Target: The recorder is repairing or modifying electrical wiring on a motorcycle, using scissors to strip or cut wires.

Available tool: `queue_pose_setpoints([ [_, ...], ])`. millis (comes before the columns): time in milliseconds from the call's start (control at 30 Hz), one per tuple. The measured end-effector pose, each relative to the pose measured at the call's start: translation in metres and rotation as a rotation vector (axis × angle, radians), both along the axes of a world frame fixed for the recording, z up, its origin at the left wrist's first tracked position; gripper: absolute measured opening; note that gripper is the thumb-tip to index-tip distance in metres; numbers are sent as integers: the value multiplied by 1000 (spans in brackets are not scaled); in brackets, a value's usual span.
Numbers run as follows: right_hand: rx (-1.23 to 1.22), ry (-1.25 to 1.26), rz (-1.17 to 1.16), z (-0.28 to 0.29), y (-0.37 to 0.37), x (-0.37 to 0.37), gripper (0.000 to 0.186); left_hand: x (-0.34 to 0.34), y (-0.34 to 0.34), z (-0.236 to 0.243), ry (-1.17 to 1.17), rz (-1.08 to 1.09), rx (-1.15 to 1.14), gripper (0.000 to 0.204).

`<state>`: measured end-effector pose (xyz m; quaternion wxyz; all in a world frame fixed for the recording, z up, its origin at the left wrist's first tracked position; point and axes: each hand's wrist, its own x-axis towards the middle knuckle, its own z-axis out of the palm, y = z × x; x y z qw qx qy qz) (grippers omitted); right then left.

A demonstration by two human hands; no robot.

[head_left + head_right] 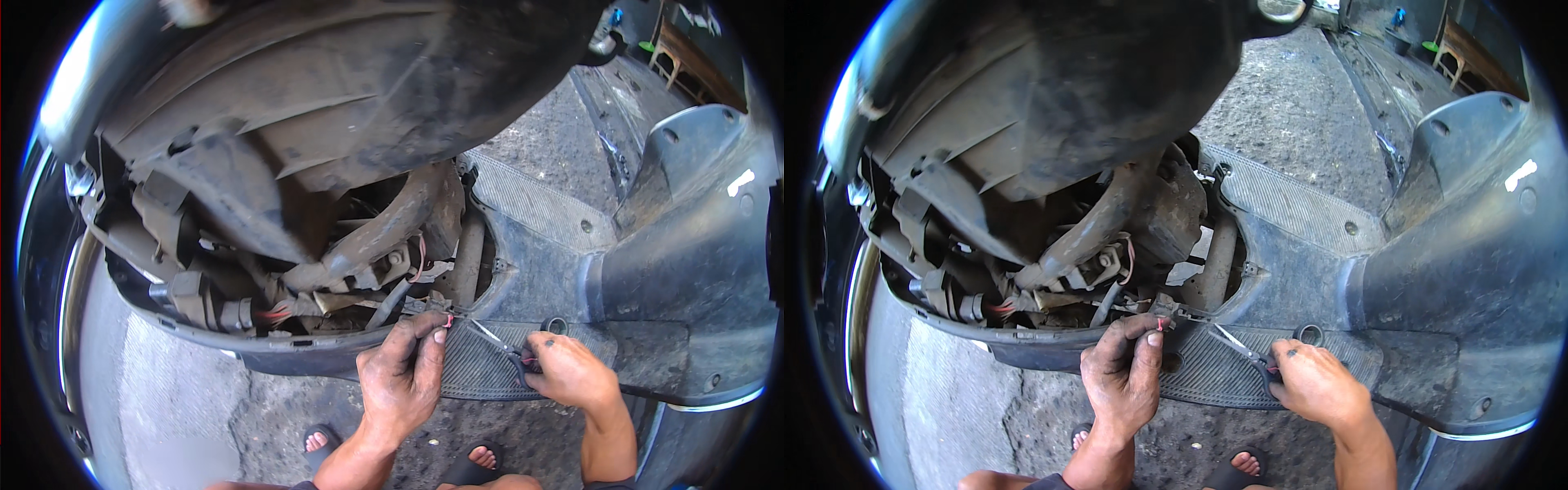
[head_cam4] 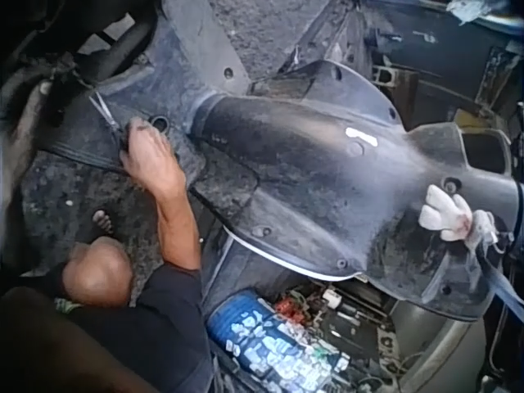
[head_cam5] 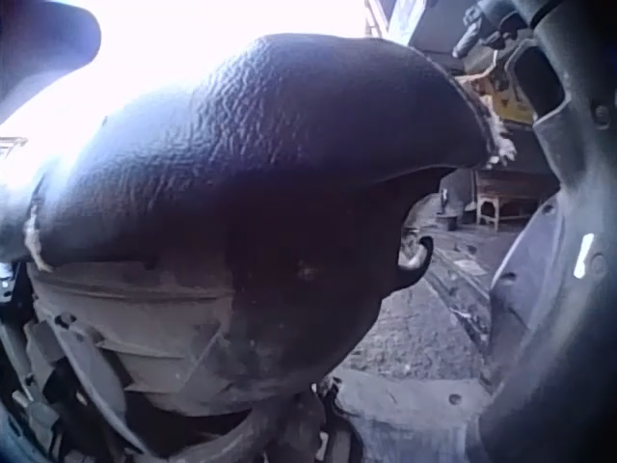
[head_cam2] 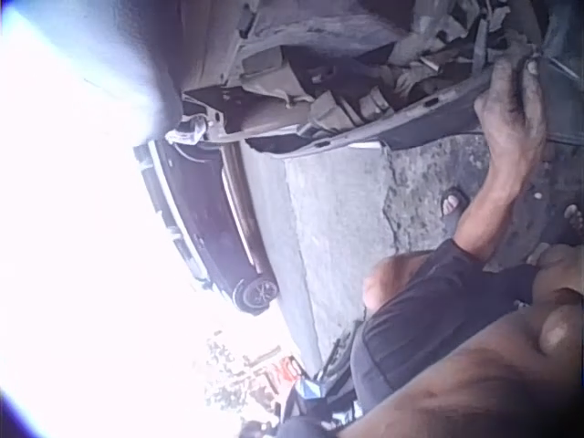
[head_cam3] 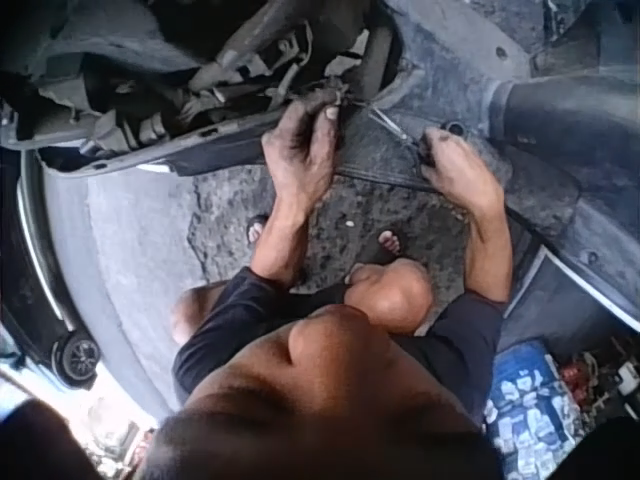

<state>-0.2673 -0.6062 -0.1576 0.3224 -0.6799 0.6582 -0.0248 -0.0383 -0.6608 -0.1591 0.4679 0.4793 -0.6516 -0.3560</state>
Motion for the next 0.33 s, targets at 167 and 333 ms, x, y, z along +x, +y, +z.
queue_pose_setpoints([
  [167, 8, -26, -82, -9, -6, 1, 23, -2, 1, 1, -3, -6, -31, 12],
  [333, 46, -220, 71, -21, 0, -13, 32, 6, 0, -6, -2, -22, -151, 14],
])
